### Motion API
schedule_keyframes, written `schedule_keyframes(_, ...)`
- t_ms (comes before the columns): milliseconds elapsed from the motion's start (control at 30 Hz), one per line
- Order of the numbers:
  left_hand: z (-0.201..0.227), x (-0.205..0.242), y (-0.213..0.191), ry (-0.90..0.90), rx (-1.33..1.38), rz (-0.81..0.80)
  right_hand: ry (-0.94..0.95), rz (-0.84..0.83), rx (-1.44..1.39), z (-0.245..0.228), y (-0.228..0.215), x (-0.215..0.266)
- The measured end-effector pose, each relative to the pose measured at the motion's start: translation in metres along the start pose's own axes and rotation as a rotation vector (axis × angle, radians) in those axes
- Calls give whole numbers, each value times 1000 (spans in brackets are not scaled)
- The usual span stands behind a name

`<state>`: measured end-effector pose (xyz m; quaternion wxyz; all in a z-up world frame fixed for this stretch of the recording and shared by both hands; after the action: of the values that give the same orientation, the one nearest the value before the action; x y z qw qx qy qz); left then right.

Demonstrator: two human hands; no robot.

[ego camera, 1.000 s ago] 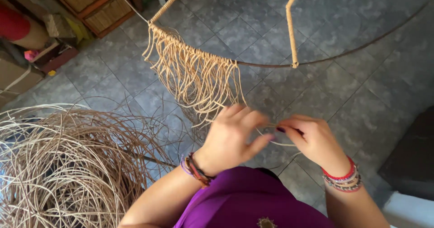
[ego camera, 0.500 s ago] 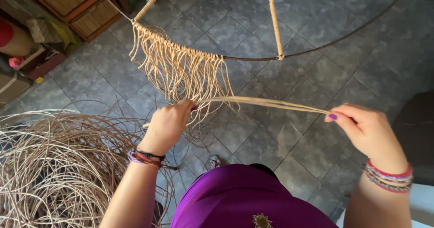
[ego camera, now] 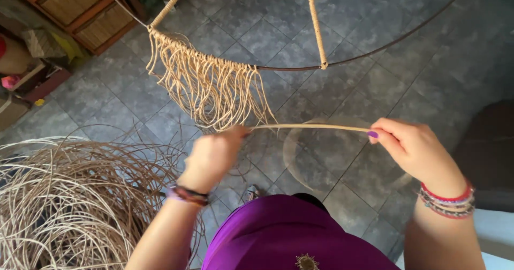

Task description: Tying natural fiber strands onto a circular metal frame to create a decorative fringe

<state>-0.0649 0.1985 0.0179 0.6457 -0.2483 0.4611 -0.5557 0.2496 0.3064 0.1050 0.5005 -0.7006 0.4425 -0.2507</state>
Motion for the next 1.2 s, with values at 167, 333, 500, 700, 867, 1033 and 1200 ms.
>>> schedule_keyframes(167,37,-19,-21,96,108,138,-218,9,-58,-47,30,-8)
schedule_keyframes(333,89,-31,0,175,168,66,-313,2,-122,-87,55,-19)
schedule_keyframes(500,12,-1,-25,145,191,111,-143,38,-123,-43,14,-23)
schedule_keyframes(700,54,-26,-29,130,-40,113,-241,34,-107,-80,45,-31)
schedule_keyframes(867,74,-30,11,57,134,20,-366,-62,-171,-109,62,-37)
schedule_keyframes(1033,2,-9,-28,151,168,58,-188,-94,-240,-64,46,-41)
schedule_keyframes(1200,-50,-6,-47,-10,-30,146,-117,-174,-251,-48,58,-47)
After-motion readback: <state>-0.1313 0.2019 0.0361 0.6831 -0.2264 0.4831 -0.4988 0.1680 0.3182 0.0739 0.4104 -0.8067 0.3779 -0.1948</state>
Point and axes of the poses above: each hand's wrist, its own x-axis away from the middle knuckle, its own y-axis out of the palm, z = x × y, the point moved 7 cm from there along -x, towards the middle knuckle, and after that the axes turned 12 degrees about z, right-handed, at the moved point
